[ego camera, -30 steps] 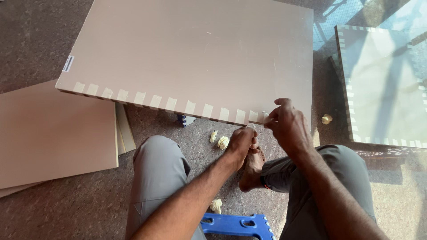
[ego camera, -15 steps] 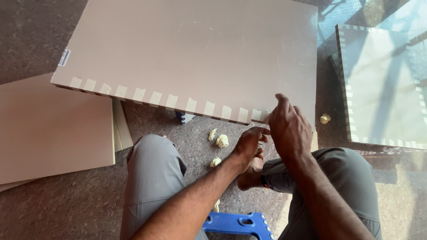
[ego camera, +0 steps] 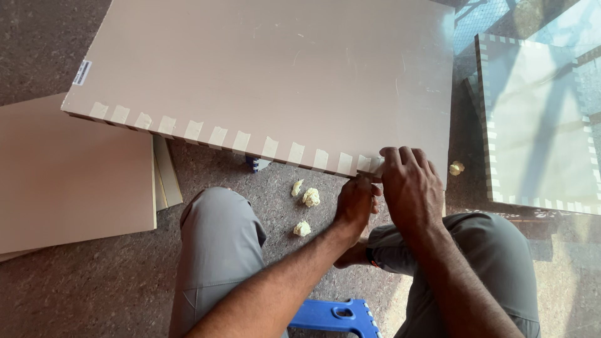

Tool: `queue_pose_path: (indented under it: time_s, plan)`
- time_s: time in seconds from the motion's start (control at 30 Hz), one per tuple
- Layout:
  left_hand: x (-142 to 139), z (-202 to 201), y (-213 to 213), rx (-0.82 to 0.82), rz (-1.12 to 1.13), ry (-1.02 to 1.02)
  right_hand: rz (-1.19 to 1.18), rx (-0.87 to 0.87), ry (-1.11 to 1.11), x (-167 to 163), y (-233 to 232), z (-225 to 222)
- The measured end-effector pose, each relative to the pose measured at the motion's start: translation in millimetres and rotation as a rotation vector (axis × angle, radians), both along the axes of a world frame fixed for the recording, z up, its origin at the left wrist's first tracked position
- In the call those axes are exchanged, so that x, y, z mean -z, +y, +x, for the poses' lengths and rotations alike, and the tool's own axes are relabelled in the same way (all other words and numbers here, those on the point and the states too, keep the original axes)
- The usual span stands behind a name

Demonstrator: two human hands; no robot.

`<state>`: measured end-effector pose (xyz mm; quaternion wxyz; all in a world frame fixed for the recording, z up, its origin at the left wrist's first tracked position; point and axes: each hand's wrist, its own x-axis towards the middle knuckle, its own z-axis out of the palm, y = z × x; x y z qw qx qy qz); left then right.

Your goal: The person sits on the floor and applies small pieces of masking tape along the edges of a large rectangular tile. They tear off pieces of tape and press them onto the tile's perimeter, then flip the tile over to continue taping the other side.

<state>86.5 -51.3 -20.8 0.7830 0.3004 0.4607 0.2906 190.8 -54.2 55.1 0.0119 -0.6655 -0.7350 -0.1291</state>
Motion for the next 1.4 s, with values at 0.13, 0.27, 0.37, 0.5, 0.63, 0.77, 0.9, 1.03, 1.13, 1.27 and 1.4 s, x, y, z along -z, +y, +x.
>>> queue_pose_path:
  time_s: [0.13, 0.27, 0.37, 0.5, 0.63, 0.77, 0.9, 1.03, 1.13, 1.27, 1.4]
  plan:
    - [0.9, -1.5, -1.8, 0.01, 0.004, 0.024, -0.129, 0.115, 0.145, -2.2, 8.2, 0.3]
    - [-4.3, -5.9, -6.5, 0.023, -0.003, 0.072, -0.275, 0.273, 0.499, -11.4, 10.3, 10.0]
    - [-6.7, -6.2, -7.9, -0.001, 0.044, 0.133, -0.325, 0.293, 0.642, -15.8, 2.6, 19.8]
    - [-3.0, -2.3, -7.6, -0.069, -0.054, 0.104, -0.242, -0.042, 0.724, -11.7, -15.3, 30.5]
    - [7.2, 2.3, -11.2, -0.144, 0.061, 0.011, -0.329, -0.099, 0.611, -2.1, -30.9, 26.9]
    - [19.4, 2.2, -11.6, -0.186, 0.315, -0.011, -0.191, -0.007, 0.679, -12.0, -28.9, 28.7]
    - [27.5, -2.4, -1.0, -0.119, 0.458, 0.272, -0.211, -0.079, 0.623, -13.3, -8.2, 12.0]
    - [30.8, -1.7, 5.5, 0.058, 0.195, 0.303, -0.209, -0.001, 0.592, -5.6, 1.8, -4.5]
    - [33.8, 4.9, 6.7, -0.015, 0.13, -0.006, -0.191, 0.049, 0.547, 0.4, 6.0, -3.6]
    - [43.8, 7.1, 10.7, 0.026, 0.128, -0.092, -0.161, 0.014, 0.586, 9.0, 12.3, 10.9]
    - [53.4, -6.9, 8.2, -0.008, 0.078, 0.092, -0.216, -0.011, 0.547, 20.9, 9.7, 15.5]
